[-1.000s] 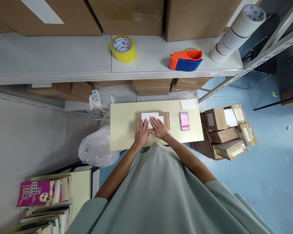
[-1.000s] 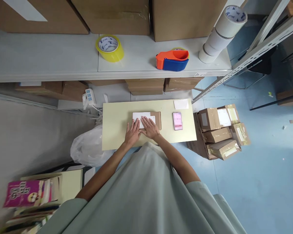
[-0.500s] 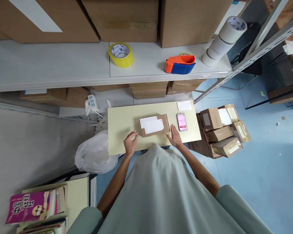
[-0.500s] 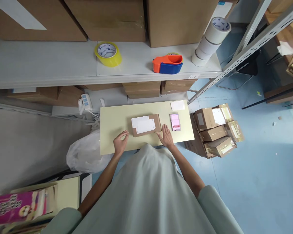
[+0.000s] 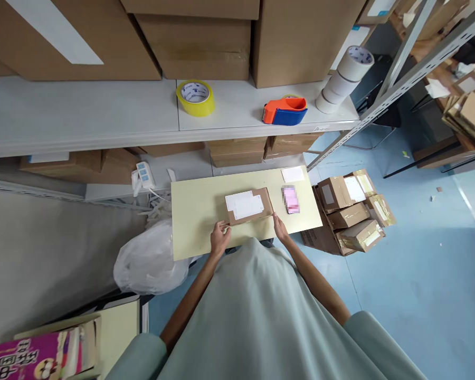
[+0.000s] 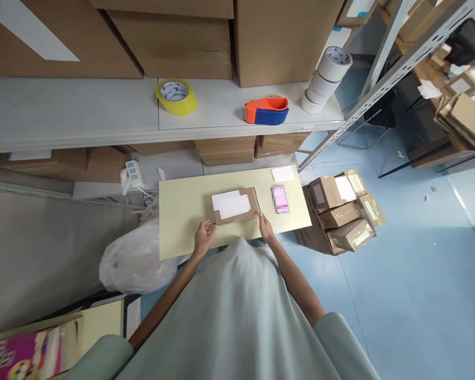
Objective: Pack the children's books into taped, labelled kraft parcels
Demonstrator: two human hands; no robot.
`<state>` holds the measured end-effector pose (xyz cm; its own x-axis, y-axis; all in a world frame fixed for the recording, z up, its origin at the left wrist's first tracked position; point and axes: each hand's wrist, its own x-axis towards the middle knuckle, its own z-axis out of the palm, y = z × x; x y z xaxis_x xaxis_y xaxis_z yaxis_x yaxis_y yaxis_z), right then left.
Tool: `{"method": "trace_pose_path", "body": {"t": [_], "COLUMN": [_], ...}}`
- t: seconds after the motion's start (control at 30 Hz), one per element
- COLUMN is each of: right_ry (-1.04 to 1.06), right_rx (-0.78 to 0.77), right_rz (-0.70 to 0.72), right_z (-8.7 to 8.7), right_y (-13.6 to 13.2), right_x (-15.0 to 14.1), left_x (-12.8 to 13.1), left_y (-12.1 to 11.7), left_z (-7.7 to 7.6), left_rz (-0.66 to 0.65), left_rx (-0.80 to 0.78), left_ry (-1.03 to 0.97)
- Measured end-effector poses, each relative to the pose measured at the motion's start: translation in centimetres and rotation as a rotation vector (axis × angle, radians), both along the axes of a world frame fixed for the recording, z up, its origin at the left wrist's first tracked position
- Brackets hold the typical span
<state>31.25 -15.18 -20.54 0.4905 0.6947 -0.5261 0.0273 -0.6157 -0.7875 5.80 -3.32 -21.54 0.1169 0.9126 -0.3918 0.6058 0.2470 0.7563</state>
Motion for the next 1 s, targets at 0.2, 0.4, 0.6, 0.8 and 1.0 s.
{"method": "trace_pose_path", "body": {"t": [0.2, 0.4, 0.6, 0.8, 1.0], "right_ry": [-0.181, -0.47, -0.611, -0.666, -0.651], "right_rx": [0.19, 0.214, -0.011, -0.215, -0.394], "right_rz": [0.01, 0.034, 0.08, 0.144, 0.081], "right_z": [5.0, 7.8, 6.0, 4.8, 4.7], "right_y": [1.3, 2.4, 1.7, 1.4, 2.3], "right_x": [-0.7, -1.0, -3.4, -7.0, -9.7], "left_x": [-0.4, -1.0, -2.8, -3.8, -1.9], "left_y": [0.0, 0.7, 1.8, 1.3, 0.1], "left_z": [2.8, 6.0, 4.1, 1.9, 2.0], "left_rz": [0.001, 0.03, 0.005, -0.12, -0.186], "left_rx": [0.171, 0.3, 0.167, 0.106, 0.104], "left_ry": [-0.197, -0.314, -0.204, -0.123, 0.053]}}
